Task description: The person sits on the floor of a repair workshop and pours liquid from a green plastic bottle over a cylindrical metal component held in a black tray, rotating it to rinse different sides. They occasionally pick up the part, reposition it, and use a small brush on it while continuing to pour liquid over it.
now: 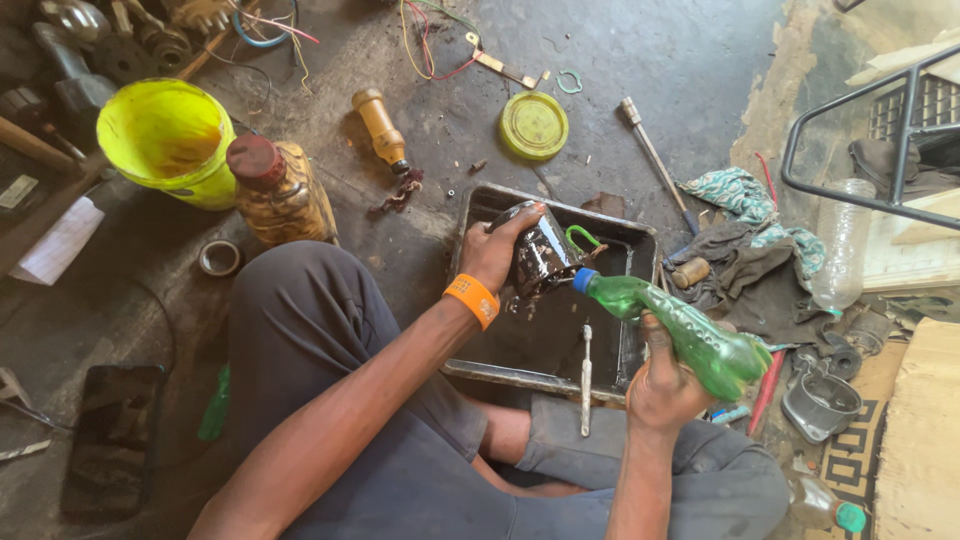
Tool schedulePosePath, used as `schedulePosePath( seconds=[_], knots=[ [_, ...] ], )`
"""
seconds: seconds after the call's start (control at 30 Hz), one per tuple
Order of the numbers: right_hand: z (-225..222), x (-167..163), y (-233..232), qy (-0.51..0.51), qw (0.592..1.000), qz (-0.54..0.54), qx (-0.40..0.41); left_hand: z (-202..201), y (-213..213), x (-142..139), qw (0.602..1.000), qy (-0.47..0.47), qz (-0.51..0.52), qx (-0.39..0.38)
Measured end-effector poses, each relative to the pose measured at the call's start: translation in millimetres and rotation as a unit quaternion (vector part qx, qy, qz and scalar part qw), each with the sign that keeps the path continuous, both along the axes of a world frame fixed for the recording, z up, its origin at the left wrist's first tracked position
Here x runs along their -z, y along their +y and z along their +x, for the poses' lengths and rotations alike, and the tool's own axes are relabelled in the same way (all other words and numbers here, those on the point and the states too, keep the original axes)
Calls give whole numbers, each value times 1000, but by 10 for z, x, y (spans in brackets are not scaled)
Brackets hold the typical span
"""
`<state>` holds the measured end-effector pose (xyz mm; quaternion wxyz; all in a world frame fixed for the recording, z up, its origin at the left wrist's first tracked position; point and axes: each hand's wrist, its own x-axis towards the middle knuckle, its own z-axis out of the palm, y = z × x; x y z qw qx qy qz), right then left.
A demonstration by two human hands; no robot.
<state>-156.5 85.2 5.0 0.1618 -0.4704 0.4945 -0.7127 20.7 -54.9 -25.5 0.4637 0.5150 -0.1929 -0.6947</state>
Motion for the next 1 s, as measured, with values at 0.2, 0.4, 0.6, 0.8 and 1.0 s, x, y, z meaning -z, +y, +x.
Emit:
schedulePosePath(
  seconds=[0.2, 0.4, 0.6, 0.8, 1.0],
  knots=[
    [55, -9, 10, -28, 999, 20, -15, 1, -5, 32, 1000, -7, 3, 8],
    [106, -54, 31, 94, 994, 52, 17, 1, -11, 35, 1000, -11, -2, 6],
    [32, -102, 18, 57, 996, 51, 38, 6, -16, 14, 1000, -6, 8, 5],
    [-10, -24, -2, 93, 991, 54, 80, 16, 10, -41, 1000, 3, 9, -1],
    [-8, 21, 21, 137, 983, 77, 90, 45, 10, -121, 998, -61, -24, -12]
  ],
)
